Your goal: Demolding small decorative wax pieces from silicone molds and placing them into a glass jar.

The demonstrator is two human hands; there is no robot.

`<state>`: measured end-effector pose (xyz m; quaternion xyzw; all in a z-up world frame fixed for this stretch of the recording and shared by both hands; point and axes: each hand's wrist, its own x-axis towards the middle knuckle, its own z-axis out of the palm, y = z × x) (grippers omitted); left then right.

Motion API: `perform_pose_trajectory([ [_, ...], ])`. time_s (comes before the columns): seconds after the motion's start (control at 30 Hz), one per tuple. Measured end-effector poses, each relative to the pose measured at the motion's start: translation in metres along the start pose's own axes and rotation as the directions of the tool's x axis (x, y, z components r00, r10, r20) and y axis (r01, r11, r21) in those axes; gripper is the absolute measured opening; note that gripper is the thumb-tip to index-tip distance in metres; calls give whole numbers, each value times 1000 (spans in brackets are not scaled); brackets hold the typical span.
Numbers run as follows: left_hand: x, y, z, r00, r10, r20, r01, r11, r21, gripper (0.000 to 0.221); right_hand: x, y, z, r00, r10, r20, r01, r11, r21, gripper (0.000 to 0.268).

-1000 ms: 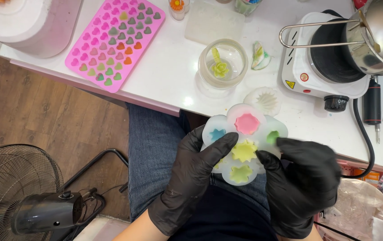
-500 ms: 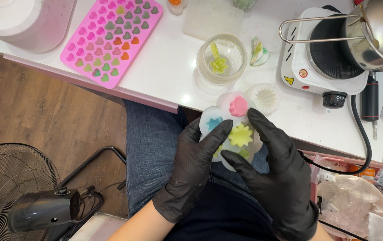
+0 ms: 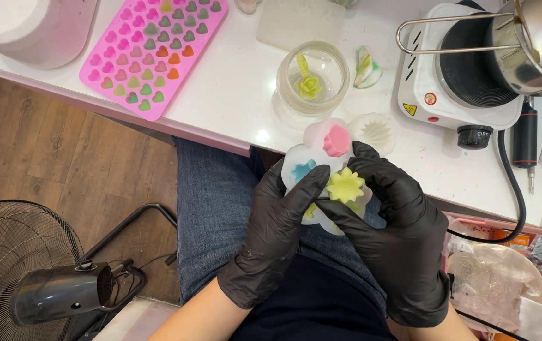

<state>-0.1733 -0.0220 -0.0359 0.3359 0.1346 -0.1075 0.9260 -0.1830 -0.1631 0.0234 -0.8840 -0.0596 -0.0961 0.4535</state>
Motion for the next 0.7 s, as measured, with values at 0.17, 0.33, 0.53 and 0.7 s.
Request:
perform_pose_trajectory([
  [0.17, -1, 1, 0, 1000, 19, -16, -19, 1000, 3, 37, -1, -4, -1, 1000, 14, -23, -15, 999, -40, 55],
  [0.33, -3, 8, -2, 995, 94, -46, -93, 995, 20, 37, -2, 13, -11, 994, 109, -16, -95, 921, 377, 50],
  [0.53, -3, 21, -13, 985, -38, -169, 26, 997, -73, 37, 17, 37, -20, 937, 322, 139, -277, 437, 856, 50],
  [0.7, -1, 23, -31, 942, -88, -323, 70, 995, -66, 41, 42, 35, -13, 930, 273, 245, -346, 433, 832, 56],
])
